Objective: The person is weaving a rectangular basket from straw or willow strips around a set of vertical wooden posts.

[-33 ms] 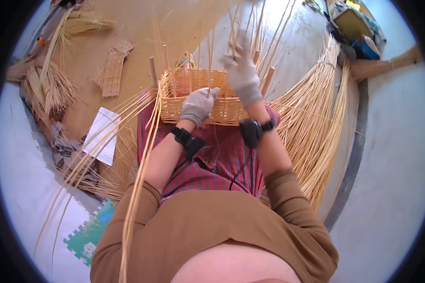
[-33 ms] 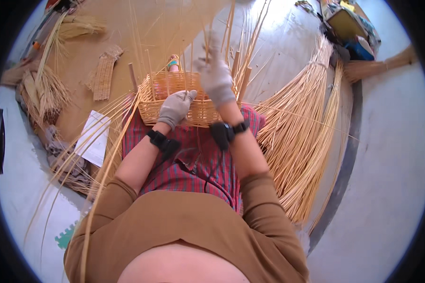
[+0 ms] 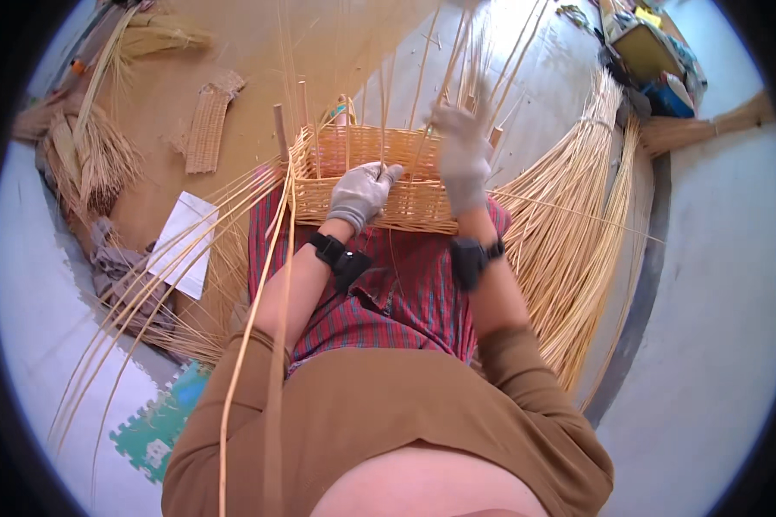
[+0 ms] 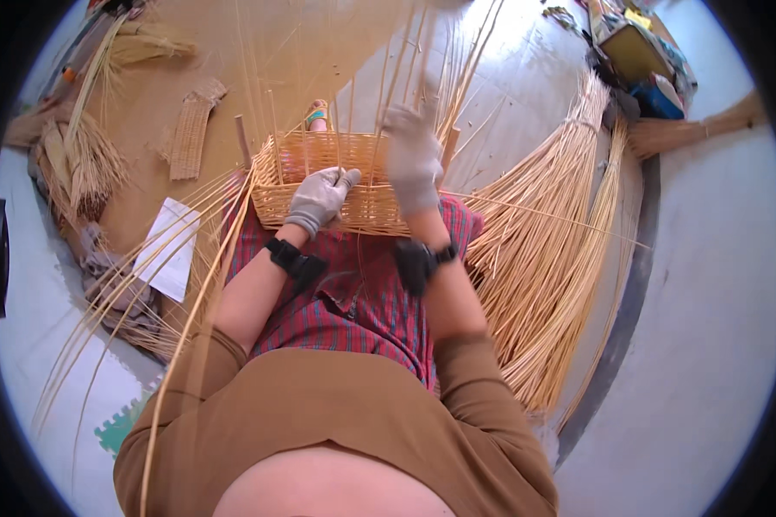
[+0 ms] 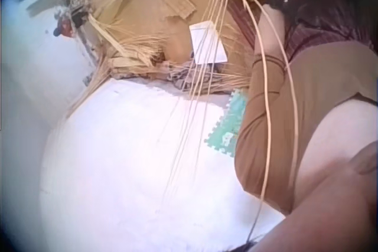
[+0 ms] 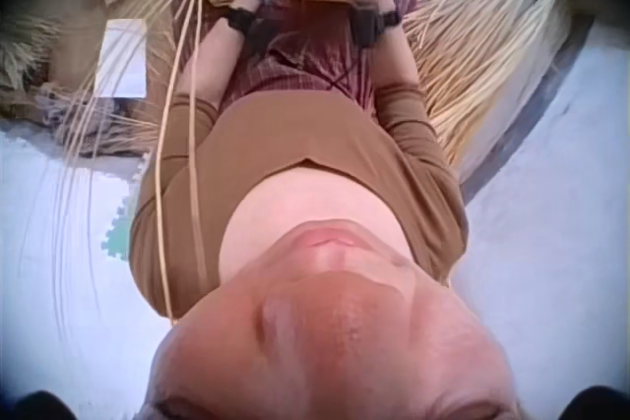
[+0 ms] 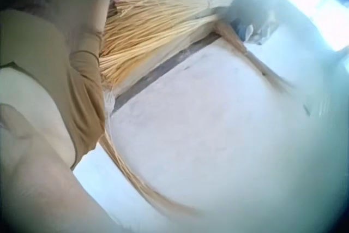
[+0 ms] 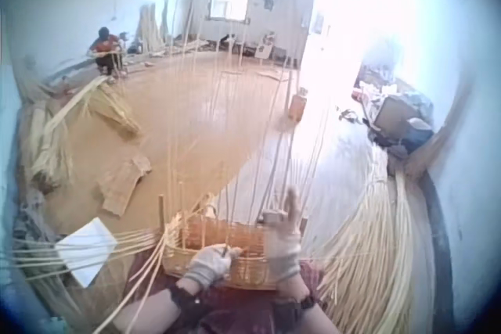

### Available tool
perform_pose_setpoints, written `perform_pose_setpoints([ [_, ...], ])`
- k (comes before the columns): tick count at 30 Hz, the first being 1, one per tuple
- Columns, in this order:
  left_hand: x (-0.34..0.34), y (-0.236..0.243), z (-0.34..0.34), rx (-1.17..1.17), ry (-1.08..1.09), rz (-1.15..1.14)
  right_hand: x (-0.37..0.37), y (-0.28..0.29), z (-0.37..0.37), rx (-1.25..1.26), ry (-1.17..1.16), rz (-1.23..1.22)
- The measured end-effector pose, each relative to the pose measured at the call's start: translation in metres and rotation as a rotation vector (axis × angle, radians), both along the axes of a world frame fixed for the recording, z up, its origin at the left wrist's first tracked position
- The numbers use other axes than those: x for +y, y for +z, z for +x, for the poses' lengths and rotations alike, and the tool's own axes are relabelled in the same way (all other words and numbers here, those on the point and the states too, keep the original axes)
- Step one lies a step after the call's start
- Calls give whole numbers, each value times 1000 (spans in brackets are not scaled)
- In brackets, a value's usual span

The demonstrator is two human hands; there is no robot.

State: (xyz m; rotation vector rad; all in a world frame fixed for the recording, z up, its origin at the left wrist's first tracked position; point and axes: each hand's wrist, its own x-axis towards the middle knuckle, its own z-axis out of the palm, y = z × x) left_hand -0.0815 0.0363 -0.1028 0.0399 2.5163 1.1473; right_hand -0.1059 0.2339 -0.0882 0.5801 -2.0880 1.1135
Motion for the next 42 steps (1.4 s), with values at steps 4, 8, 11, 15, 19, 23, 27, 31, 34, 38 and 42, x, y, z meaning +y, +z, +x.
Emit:
perform_pose_setpoints([
  [4, 2, 12, -6, -233, 78, 271, 29, -67, 92, -335, -121, -777],
  [8, 4, 6, -27, 99, 70, 75, 5, -25, 89, -494, -199, -773],
  [11, 8, -2, -31, 229, 90, -46, 3, -9, 99, -525, 8, -604],
  [15, 15, 16, -1, 676, 398, 620, 77, -16, 115, -768, -260, -951],
  [19, 60, 68, 0, -175, -99, 353, 87, -12, 117, -713, -240, -1011],
  [23, 92, -54, -5, 213, -239, 81, 70, 19, 42, -201, -237, -24],
  [27, 101, -23, -2, 79, -107, 125, 73, 30, -7, -226, -153, -172],
  [31, 93, -16, -5, 68, -116, 87, 135, -35, 48, -578, -624, -577],
  [34, 75, -15, -1, 16, -135, 159, 115, -49, 92, -627, -808, -126],
  [38, 34, -23, 41, 251, -163, 607, 74, -30, 99, -196, -670, 408],
  [42, -80, -79, 60, 135, 333, 740, 100, -35, 92, -610, -605, 465],
])
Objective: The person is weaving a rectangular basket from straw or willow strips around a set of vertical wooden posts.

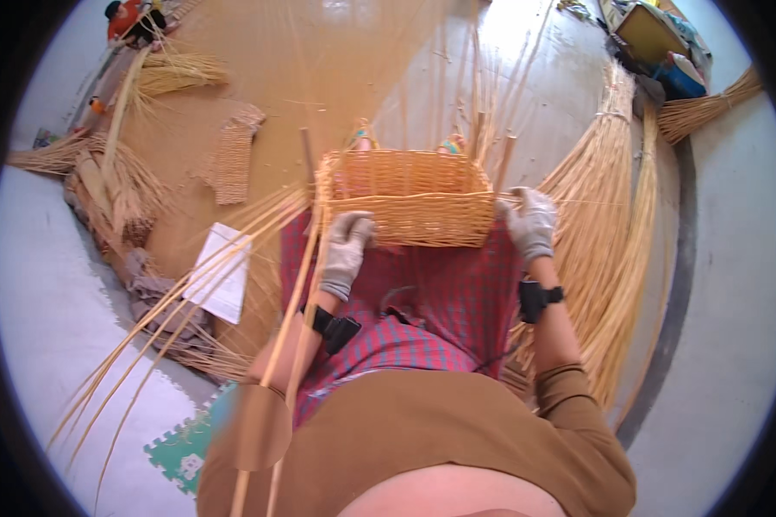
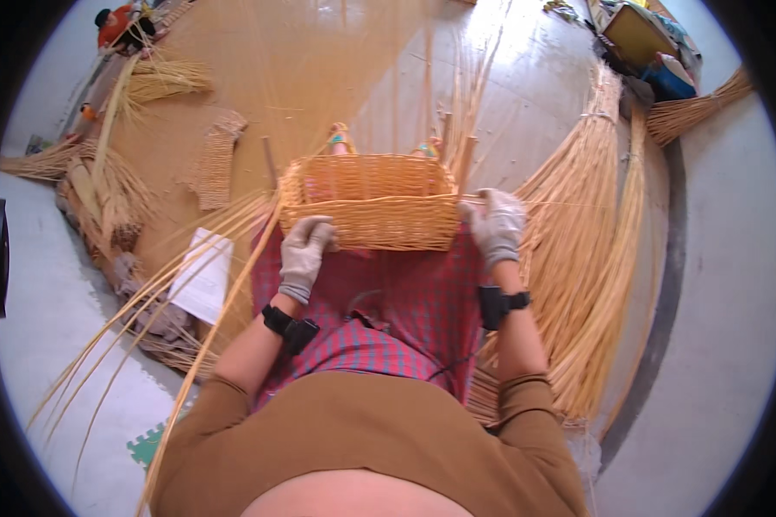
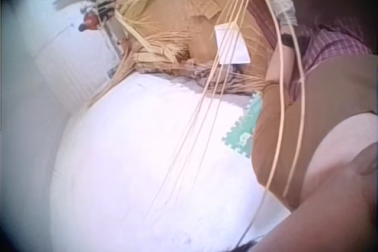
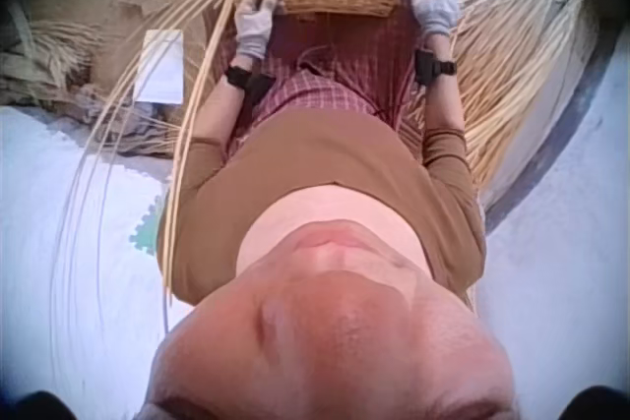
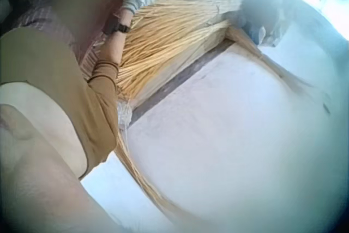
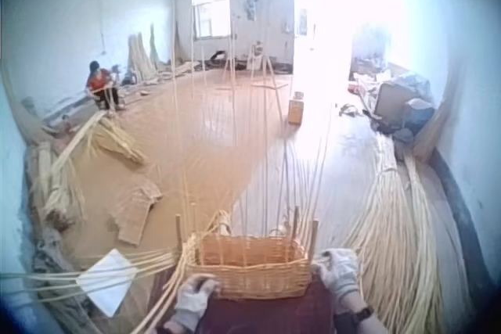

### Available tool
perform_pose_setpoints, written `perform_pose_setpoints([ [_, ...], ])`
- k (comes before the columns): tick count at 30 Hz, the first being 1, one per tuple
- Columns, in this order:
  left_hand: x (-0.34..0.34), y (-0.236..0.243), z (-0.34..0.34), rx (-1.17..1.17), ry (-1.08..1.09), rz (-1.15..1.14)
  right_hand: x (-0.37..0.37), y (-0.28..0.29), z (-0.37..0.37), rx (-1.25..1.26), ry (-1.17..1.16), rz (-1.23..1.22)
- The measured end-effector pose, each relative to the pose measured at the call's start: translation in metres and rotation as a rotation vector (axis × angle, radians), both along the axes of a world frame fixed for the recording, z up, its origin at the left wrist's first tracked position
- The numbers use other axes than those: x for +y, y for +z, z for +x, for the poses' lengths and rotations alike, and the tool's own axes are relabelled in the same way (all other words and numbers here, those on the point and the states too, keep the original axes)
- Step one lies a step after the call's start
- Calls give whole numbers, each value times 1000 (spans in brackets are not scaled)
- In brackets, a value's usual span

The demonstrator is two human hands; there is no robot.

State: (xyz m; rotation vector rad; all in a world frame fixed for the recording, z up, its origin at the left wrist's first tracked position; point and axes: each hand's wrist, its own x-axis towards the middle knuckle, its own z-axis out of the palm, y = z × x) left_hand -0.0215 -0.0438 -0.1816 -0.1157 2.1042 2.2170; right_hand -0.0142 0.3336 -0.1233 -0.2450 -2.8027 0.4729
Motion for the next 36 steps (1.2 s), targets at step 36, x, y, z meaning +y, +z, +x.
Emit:
perform_pose_setpoints([
  [36, -67, 14, -67, 291, -117, 42, -269, 47, -100, 358, 461, -464],
])
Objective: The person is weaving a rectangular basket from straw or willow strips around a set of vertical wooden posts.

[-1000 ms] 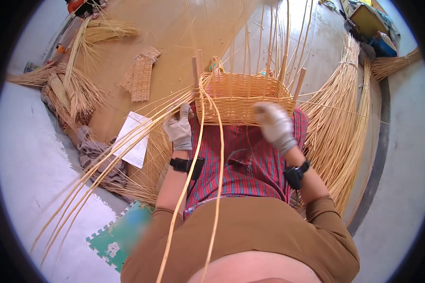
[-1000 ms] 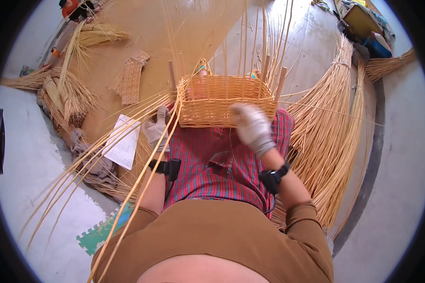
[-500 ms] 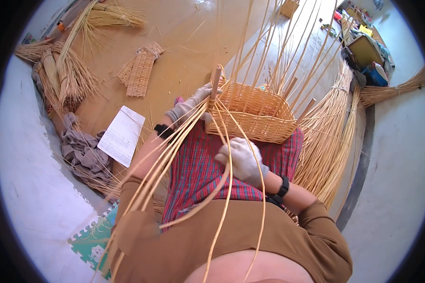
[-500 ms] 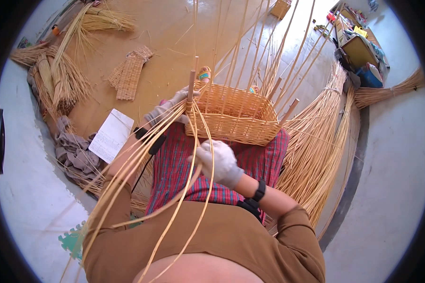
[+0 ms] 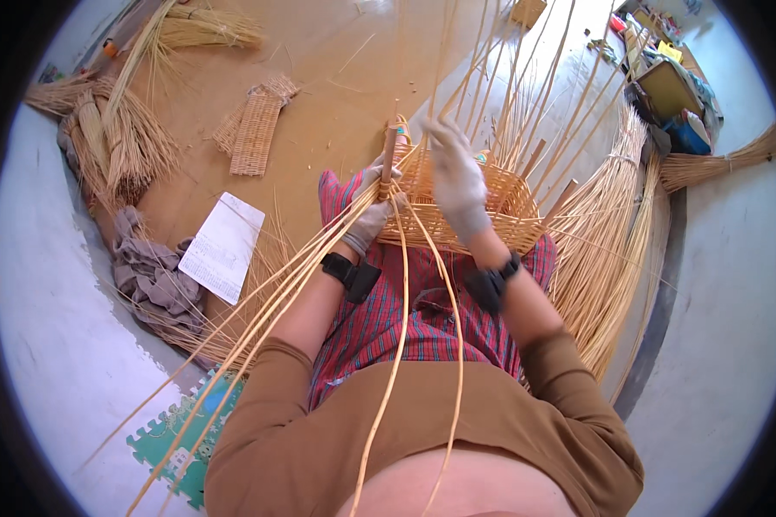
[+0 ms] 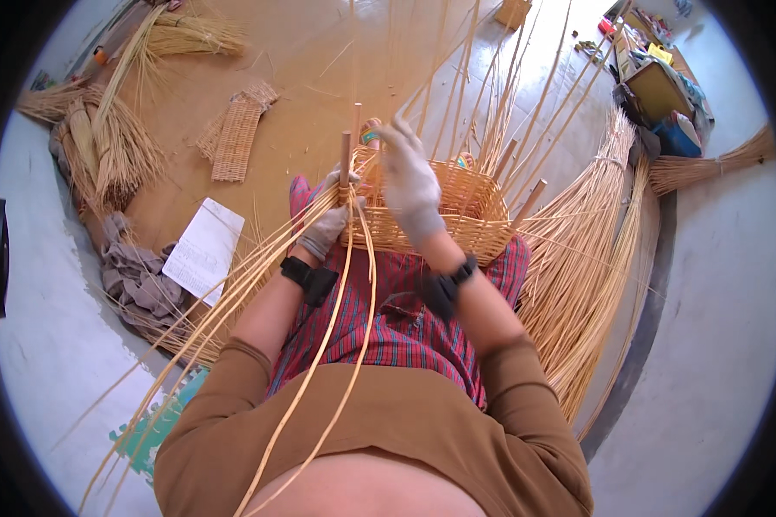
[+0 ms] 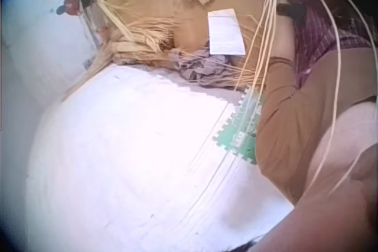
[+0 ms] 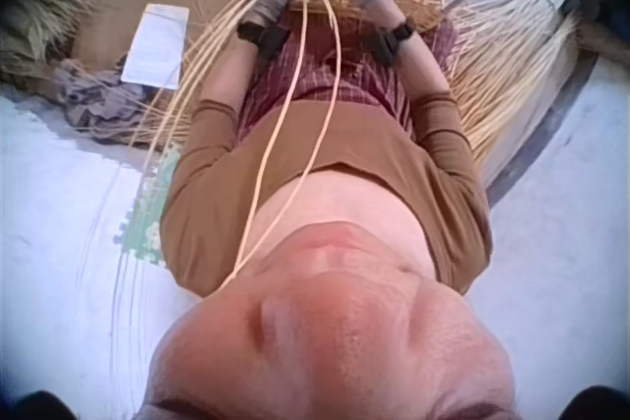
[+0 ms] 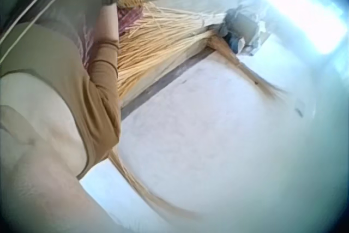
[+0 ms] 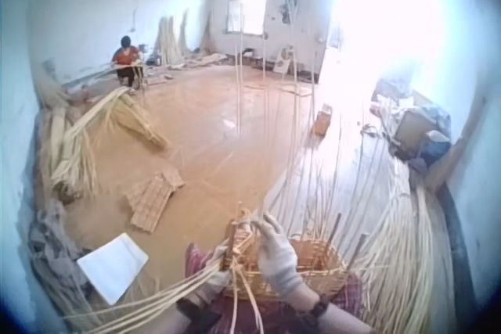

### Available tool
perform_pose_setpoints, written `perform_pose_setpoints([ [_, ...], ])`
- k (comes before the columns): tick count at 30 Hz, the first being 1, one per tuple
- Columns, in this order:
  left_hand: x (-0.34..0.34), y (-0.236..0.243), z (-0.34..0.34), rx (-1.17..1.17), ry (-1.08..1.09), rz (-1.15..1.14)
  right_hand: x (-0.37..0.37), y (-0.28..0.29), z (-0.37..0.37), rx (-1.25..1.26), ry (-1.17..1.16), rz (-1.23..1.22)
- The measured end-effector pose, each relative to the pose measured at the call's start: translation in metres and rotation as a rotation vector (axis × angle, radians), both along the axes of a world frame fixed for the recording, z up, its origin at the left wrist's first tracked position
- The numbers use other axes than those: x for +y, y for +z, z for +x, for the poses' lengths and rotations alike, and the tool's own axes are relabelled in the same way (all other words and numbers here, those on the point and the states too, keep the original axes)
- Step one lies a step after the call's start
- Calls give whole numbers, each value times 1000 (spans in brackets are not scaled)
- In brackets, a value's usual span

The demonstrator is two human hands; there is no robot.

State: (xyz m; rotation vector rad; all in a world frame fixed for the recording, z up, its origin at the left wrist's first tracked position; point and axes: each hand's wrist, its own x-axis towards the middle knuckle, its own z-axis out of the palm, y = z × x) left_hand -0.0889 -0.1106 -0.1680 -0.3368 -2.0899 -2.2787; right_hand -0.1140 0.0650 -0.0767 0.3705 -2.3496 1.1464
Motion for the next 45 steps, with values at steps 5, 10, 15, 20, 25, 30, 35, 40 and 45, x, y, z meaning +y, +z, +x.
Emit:
perform_pose_setpoints([
  [5, 7, 2, 4, -45, 99, 52, -13, 34, -20, -54, 72, -357],
  [10, 10, 3, 3, -62, 112, 127, 74, -72, 110, -337, 14, -854],
  [15, 35, 9, 59, -123, 638, -105, 153, -91, 111, -518, -280, -1130],
  [20, 90, 77, 39, -187, 85, -174, 129, -85, 114, -514, -299, -1306],
  [25, 90, 45, -2, -532, -255, -267, 97, -32, 34, -2, -78, -246],
  [30, 106, 65, 13, -522, -44, -230, 114, 10, -8, -35, -121, -132],
  [35, 125, 66, 29, 590, 266, -963, 172, -65, 92, -286, -363, -861],
  [40, 176, 56, 51, 207, -185, -981, 152, 26, 26, -48, -297, 164],
  [45, 181, 44, 40, 266, -228, -1238, 221, -48, 76, 210, -415, -944],
])
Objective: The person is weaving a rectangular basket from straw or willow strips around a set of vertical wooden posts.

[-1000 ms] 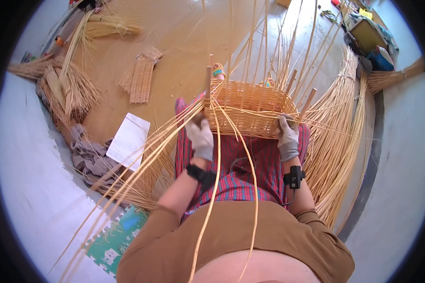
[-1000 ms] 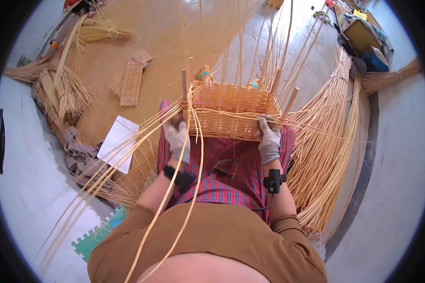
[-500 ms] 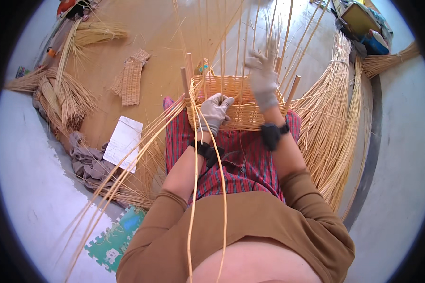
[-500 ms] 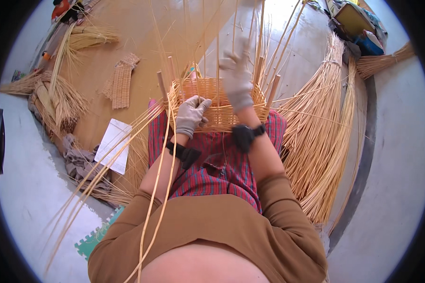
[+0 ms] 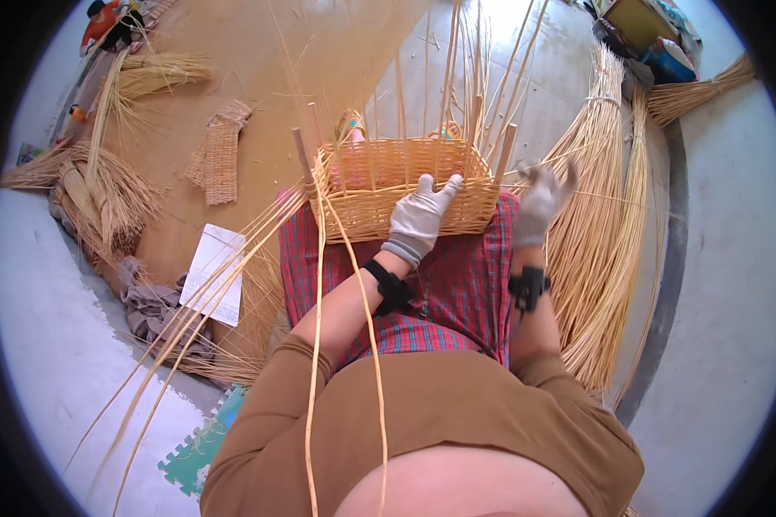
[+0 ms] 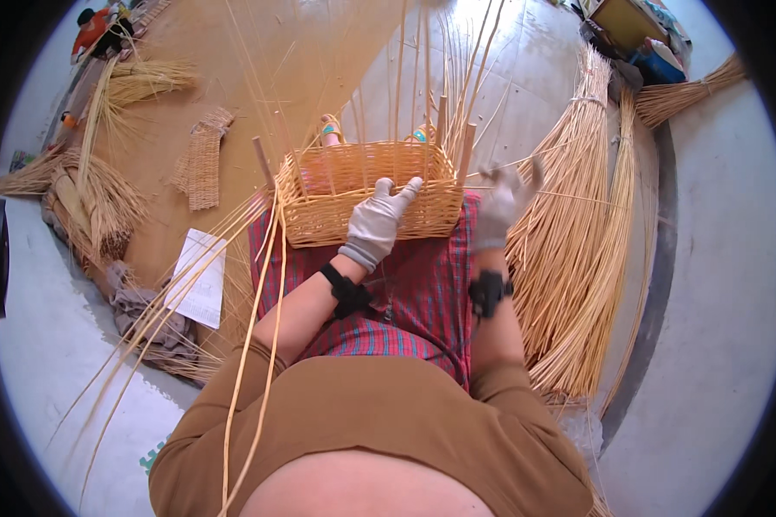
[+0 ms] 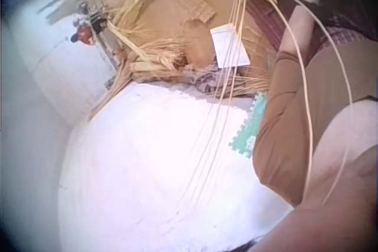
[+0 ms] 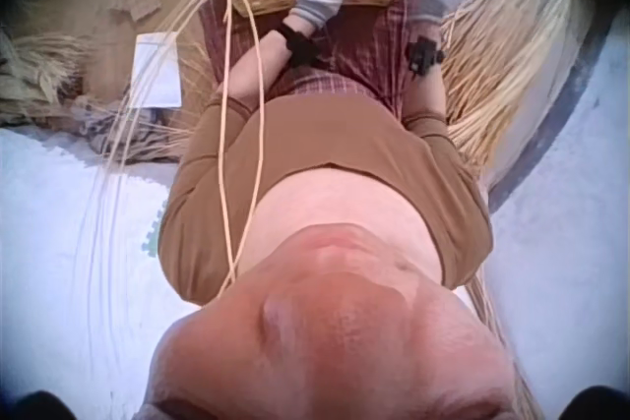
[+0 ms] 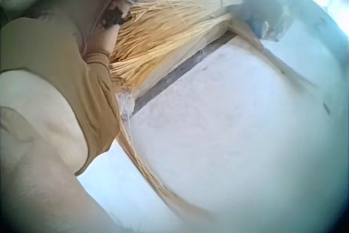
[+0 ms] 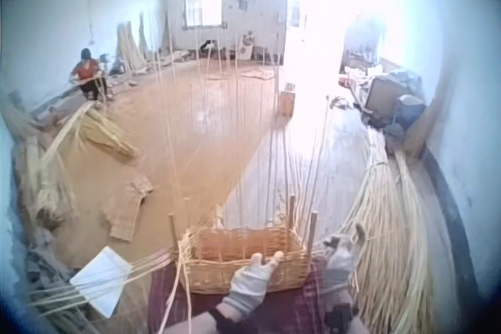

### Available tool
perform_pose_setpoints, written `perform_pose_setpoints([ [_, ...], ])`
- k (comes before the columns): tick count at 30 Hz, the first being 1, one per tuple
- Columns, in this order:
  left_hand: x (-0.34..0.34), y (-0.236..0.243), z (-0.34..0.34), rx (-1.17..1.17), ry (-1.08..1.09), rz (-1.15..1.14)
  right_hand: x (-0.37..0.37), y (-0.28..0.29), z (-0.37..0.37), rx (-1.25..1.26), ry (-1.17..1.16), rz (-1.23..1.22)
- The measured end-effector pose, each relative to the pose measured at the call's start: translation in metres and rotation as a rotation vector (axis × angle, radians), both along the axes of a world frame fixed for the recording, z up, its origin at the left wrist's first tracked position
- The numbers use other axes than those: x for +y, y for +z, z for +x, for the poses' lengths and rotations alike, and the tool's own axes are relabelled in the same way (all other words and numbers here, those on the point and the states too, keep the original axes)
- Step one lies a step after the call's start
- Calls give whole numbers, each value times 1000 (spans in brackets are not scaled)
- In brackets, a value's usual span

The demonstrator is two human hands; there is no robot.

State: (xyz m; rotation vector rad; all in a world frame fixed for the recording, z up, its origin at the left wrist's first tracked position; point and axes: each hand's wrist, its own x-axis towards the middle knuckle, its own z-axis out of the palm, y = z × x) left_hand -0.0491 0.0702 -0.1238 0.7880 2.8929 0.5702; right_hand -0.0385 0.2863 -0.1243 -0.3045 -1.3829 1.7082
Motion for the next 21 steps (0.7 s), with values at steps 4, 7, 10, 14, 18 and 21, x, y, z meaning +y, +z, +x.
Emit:
perform_pose_setpoints([
  [4, -19, 13, -9, -21, -59, 128, -26, -22, 71, -535, -32, -187],
  [7, -53, 18, -3, -9, -152, 571, -80, 21, 55, -509, 319, -102],
  [10, -112, 12, 13, 143, -60, 623, -135, 43, 21, -456, 759, 88],
  [14, -179, -11, 26, 316, 307, 262, -213, 18, -77, -532, 750, 312],
  [18, -185, 1, 30, 130, 376, 21, -251, 31, -124, -602, 523, 88],
  [21, -187, 5, 20, 145, 303, 106, -257, 17, -138, -525, 477, -110],
])
